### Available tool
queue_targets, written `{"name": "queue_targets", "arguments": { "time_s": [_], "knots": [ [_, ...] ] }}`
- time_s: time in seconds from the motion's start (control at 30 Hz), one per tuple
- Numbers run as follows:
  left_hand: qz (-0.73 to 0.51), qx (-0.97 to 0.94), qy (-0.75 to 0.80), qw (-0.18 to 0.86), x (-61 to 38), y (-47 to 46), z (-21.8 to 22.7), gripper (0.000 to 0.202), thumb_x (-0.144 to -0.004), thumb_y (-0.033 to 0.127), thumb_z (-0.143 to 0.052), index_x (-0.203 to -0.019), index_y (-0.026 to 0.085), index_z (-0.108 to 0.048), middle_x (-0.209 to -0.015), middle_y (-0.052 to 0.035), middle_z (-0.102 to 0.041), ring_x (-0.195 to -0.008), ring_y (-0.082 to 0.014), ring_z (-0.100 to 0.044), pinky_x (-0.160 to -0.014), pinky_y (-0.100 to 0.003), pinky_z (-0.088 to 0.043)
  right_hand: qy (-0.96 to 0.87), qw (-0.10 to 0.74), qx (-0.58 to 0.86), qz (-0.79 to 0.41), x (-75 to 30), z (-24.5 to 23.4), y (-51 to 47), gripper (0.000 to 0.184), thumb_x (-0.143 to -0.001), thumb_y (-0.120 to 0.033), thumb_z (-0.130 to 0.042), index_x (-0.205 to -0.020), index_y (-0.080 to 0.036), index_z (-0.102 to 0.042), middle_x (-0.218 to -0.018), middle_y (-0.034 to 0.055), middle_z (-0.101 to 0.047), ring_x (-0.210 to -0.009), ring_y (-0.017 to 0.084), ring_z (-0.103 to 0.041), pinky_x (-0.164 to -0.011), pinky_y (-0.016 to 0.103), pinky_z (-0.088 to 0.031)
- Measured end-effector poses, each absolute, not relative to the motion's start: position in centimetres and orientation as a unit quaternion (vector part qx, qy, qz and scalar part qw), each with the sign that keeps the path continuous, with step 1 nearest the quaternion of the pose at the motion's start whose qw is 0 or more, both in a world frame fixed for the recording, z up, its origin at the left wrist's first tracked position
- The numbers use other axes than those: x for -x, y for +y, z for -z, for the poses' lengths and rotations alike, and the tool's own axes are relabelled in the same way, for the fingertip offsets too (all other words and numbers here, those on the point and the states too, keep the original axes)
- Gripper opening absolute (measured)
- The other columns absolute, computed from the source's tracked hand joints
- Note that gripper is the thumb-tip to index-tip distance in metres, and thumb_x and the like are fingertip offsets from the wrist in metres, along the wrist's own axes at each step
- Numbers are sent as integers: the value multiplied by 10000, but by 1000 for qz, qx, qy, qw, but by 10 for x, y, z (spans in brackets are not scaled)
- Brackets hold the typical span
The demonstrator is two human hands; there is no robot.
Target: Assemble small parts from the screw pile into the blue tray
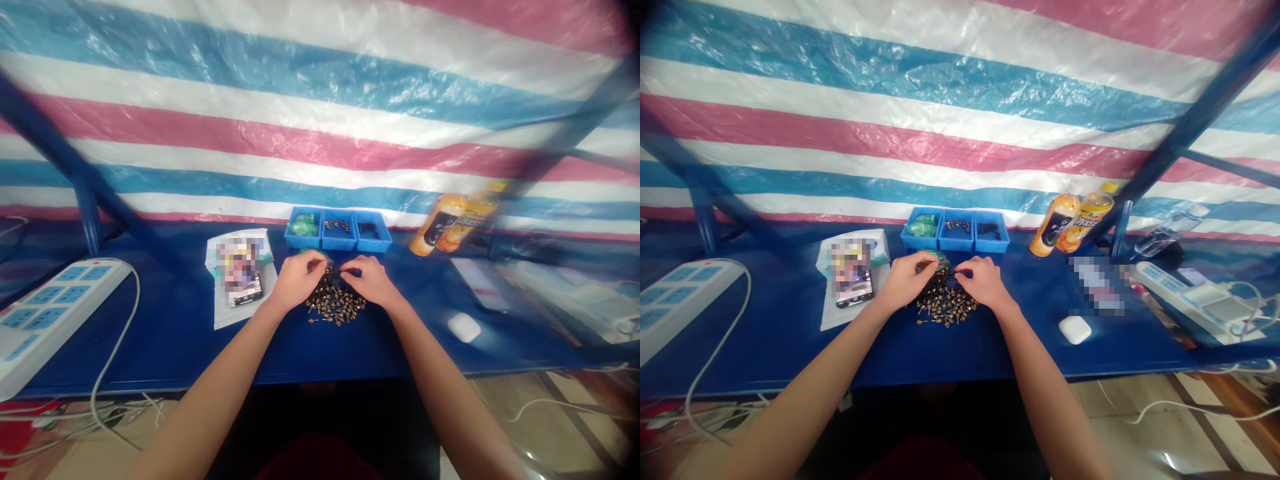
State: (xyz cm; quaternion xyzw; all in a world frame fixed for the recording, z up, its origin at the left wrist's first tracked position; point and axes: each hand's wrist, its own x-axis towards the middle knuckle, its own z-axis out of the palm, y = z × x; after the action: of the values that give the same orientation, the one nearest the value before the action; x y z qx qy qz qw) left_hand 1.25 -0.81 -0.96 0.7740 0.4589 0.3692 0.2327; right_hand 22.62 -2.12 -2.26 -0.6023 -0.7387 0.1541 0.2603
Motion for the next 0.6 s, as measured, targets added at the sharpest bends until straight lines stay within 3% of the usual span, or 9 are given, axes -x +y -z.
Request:
{"name": "queue_targets", "arguments": {
  "time_s": [0.17,0.6],
  "knots": [
    [-358,-780,458,233,-13,-9,10,199,-917,305,-515,-926,245,-704,-909,25,-756,-819,-156,-687,-766,-257,-497,-751,207,611,-138,-223,24,-24,172,-875,-363,-653,-987,-390,-782,-1106,27,-699,-1064,285,-534,-874,442,-380],
    [-362,-780,457,230,-12,-7,14,183,-916,299,-532,-928,249,-707,-907,33,-755,-817,-151,-687,-756,-258,-497,-785,168,588,-101,-222,25,-22,185,-951,-282,-562,-964,-293,-747,-1043,32,-698,-979,221,-579,-836,356,-373]
  ]
}}
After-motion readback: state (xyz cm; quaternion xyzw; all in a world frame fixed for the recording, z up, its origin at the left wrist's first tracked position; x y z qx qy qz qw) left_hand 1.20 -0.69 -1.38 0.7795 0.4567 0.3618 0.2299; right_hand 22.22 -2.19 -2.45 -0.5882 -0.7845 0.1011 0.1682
